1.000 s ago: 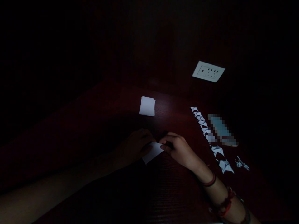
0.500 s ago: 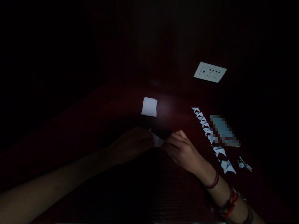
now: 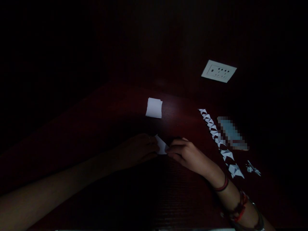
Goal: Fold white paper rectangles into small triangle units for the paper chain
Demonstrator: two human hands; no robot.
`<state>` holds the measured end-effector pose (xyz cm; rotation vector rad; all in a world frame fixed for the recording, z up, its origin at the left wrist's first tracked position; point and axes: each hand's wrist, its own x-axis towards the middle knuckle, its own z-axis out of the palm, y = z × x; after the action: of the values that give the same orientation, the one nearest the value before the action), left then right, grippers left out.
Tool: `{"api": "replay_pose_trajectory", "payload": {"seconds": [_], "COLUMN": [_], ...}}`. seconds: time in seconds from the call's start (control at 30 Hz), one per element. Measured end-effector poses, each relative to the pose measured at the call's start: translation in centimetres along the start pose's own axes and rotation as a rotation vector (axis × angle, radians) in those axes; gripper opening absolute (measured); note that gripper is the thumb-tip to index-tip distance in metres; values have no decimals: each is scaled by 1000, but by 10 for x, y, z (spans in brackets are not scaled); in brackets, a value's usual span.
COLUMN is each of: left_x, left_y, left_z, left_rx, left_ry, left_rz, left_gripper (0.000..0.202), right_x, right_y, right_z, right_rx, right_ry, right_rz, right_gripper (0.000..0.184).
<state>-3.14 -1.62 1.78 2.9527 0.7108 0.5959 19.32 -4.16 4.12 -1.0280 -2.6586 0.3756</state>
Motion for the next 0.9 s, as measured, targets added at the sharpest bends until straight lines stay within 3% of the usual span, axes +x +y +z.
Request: {"api": "replay_pose_trajectory", "payload": {"seconds": [0.2,0.43,0.63,0.9], "left_x": [-2,2,0,-12], "left_y": [-12,-16,-11,-3], "left_z": [1,6,6,1], "left_rx": [-206,-349,-232,-7], "left_ry": [-2,114,103,-2], "left_rz": [-23,-78,5,19], "left_gripper": [22,19,20,25], "right_x": [-1,1,5,8], "right_y": [4,6,18,17], "right_z": [-2,5,12,9], "right_rx": [63,143,162,223], "right_ry": [-3,141,236,240], "right_rz": [20,156,344,374], "right_gripper": [17,23,10,6]}}
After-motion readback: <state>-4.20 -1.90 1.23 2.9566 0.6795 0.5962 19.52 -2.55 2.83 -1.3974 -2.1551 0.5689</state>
